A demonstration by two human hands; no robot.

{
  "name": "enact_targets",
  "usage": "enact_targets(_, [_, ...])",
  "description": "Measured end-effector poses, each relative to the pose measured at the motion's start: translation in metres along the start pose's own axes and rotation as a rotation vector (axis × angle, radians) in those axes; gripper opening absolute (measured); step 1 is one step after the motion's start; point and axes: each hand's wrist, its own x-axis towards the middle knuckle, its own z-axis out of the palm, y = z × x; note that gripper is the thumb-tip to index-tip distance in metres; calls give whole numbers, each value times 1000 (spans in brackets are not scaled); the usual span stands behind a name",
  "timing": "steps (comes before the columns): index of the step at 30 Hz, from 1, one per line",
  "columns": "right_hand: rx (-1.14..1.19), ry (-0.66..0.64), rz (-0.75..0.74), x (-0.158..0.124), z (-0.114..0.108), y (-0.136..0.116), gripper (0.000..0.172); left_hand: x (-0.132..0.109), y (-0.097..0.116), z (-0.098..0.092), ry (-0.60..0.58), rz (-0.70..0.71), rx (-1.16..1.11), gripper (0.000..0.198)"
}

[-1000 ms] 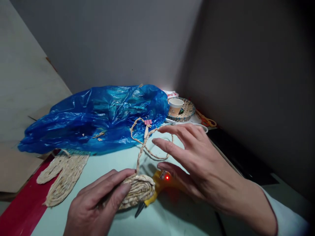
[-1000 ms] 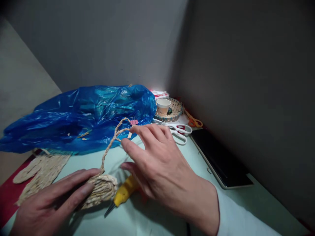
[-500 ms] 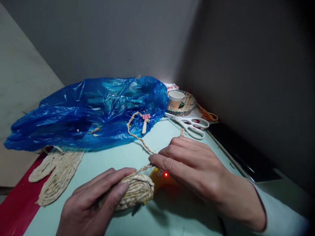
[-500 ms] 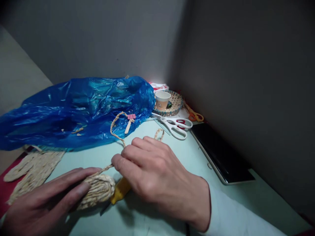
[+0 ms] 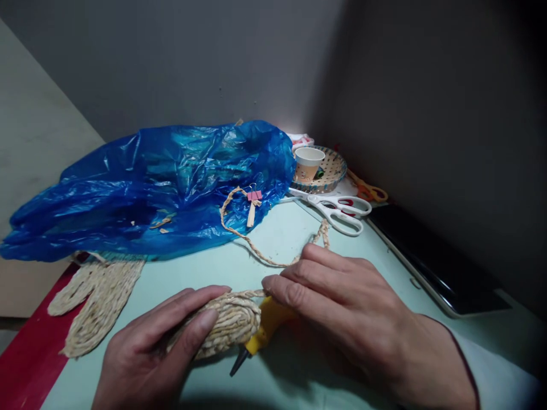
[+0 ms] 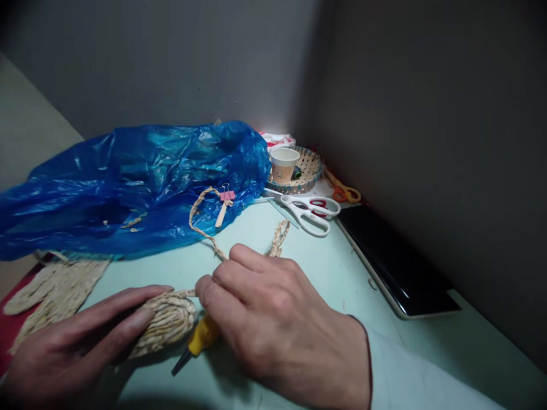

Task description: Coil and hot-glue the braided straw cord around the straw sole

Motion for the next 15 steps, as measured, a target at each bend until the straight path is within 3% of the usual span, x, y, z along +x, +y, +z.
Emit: enact_targets(15, [-60, 37, 10, 1, 12, -2, 27, 0, 0, 4, 76, -194, -85, 23])
